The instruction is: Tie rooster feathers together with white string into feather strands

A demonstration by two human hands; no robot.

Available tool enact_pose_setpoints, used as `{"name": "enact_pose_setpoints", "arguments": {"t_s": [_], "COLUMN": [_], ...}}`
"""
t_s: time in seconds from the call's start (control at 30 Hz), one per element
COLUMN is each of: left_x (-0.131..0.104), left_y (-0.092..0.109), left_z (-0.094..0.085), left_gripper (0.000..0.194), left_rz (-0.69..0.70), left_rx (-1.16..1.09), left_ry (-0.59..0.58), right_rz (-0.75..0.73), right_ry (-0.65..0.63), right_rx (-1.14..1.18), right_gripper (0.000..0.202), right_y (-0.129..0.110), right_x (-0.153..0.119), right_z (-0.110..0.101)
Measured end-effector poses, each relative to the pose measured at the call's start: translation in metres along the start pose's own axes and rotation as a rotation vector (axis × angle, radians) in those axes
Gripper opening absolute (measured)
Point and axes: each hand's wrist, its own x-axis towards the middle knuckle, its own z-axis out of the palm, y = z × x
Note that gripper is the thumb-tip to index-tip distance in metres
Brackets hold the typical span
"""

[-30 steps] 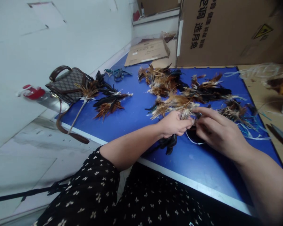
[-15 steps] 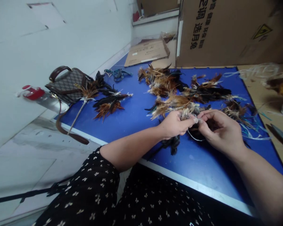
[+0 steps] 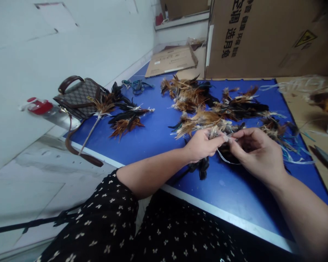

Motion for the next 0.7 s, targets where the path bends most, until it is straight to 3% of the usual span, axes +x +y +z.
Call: {"name": "enact_pose_setpoints", "arguments": {"t_s": [0.17, 0.33, 0.43, 0.6, 0.7], "left_x": [0.000, 0.001, 0.002, 0.003, 0.003], "left_y": [-0.001, -0.005, -0.005, 0.005, 0.011], "left_z": [-0.003, -0.007, -0.007, -0.005, -0.004], "left_gripper": [0.039, 0.037, 0.035, 0.033, 0.034], "left_rz": [0.024, 0.048, 0.048, -0.074, -0.161], "left_rx": [0.044, 0.157, 0.137, -0.047, -0.062], "left_ry": [0.022, 0.010, -0.017, -0.088, -0.118], "right_rz": [-0.105, -0.029, -0.072, -0.442, -0.645], "right_ry": [-0.069, -0.050, -0.032, 0.013, -0.059], "right_rx": [-0.108, -0.122, -0.137, -0.244, -0.364], "right_gripper": [0.019, 0.019, 0.015, 0.002, 0.012], "right_y": [-0.002, -0.004, -0.006, -0.005, 0.000], "right_x": [0.004, 0.004, 0.004, 0.007, 0.010], "right_z": [-0.006, -0.009, -0.008, -0.009, -0.016]}}
